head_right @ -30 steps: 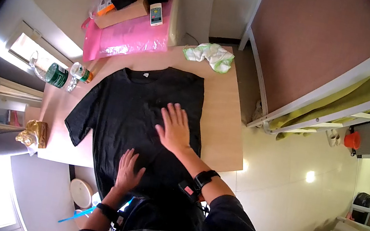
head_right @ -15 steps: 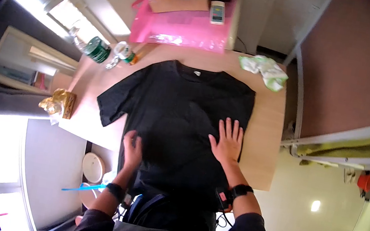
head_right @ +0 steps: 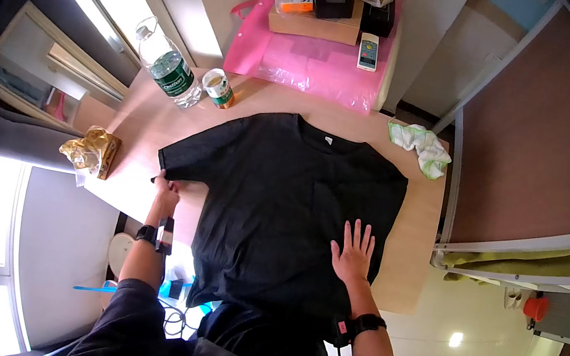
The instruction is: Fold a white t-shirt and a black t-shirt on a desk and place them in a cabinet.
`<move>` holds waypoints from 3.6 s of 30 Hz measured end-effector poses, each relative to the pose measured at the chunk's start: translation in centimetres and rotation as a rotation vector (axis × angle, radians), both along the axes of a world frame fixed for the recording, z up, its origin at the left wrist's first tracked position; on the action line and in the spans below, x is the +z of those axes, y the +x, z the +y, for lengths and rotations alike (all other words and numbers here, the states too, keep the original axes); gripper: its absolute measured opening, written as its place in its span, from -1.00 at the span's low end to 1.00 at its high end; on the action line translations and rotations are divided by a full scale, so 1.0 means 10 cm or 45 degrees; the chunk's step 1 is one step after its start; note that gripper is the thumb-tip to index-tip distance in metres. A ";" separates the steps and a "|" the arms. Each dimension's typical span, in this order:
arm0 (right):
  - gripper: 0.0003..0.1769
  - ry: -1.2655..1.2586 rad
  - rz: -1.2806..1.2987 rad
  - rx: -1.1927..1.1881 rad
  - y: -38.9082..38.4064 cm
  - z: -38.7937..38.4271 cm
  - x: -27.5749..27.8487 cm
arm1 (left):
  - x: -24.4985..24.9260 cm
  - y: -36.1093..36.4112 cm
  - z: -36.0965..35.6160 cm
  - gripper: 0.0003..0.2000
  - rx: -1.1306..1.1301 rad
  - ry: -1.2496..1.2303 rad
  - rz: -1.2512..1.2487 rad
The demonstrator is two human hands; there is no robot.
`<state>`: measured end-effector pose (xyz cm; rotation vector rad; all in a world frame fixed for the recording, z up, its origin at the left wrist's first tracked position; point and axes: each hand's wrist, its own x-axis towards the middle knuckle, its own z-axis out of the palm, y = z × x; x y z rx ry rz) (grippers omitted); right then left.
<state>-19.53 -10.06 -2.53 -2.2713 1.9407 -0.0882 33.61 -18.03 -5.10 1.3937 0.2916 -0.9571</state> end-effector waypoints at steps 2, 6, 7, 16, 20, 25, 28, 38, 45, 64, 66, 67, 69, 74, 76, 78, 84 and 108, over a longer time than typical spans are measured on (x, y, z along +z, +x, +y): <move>-0.27 -0.003 0.001 0.009 -0.02 -0.01 -0.04 | -0.06 0.10 0.03 -0.68 0.144 -0.244 -0.169; -0.28 -0.008 -0.027 0.004 -0.03 0.00 -0.05 | -0.31 0.44 0.12 -0.83 0.258 -0.267 0.287; -0.28 -0.008 -0.024 -0.003 -0.03 0.00 -0.05 | -0.24 0.48 0.16 -0.82 0.000 -0.388 0.333; -0.25 0.080 -0.044 -0.001 -0.03 -0.01 -0.01 | 0.54 0.44 -0.15 -0.64 -0.609 0.082 0.025; -0.25 0.086 -0.025 -0.020 -0.02 -0.03 -0.02 | -0.02 1.03 -0.26 -0.50 -0.740 0.120 -0.403; -0.25 0.105 -0.020 -0.034 -0.02 -0.02 -0.03 | 0.52 0.79 -0.39 -0.43 -0.955 0.558 -0.926; -0.25 0.099 -0.014 -0.030 -0.01 -0.02 -0.04 | 0.39 0.86 -0.42 -0.51 -0.990 0.560 -0.977; -0.27 0.063 -0.010 -0.031 -0.02 -0.02 -0.03 | 0.45 0.93 -0.64 -0.85 -0.783 -0.181 -0.411; -0.26 0.059 -0.025 -0.035 -0.03 -0.01 -0.05 | 0.11 1.17 -0.81 -0.76 -0.797 -0.321 -0.777; -0.29 0.045 -0.034 -0.042 0.00 -0.02 -0.02 | 0.58 0.47 -0.31 -0.67 -0.789 -0.031 -0.699; -0.29 0.045 -0.041 -0.050 0.00 -0.01 -0.02 | 0.58 0.44 -0.26 -0.72 -0.577 -0.038 -0.242; -0.29 0.039 -0.044 -0.043 0.00 -0.02 -0.01 | 0.50 0.49 -0.24 -0.72 -0.583 -0.039 -0.246; -0.28 0.030 -0.049 -0.049 -0.01 -0.02 -0.01 | 0.40 0.58 -0.24 -0.81 -0.697 -0.149 0.046; -0.28 0.034 -0.050 -0.048 -0.03 -0.01 -0.06 | 0.69 0.63 -0.25 -0.85 -0.938 0.111 0.056; -0.27 0.034 -0.065 -0.046 -0.02 -0.02 -0.04 | 0.26 0.98 -0.16 -0.86 -1.226 -0.015 -0.514; -0.27 0.032 -0.068 -0.048 -0.02 -0.02 -0.04 | 0.80 0.74 -0.24 -0.86 -0.945 0.173 -0.010; -0.27 0.021 -0.058 -0.043 -0.03 0.00 -0.06 | 0.53 0.85 -0.28 -0.86 -0.682 0.173 0.324; -0.28 -0.048 -0.089 -0.017 -0.03 0.00 -0.06 | 0.85 -2.31 -0.08 -0.66 -1.823 -0.500 -1.925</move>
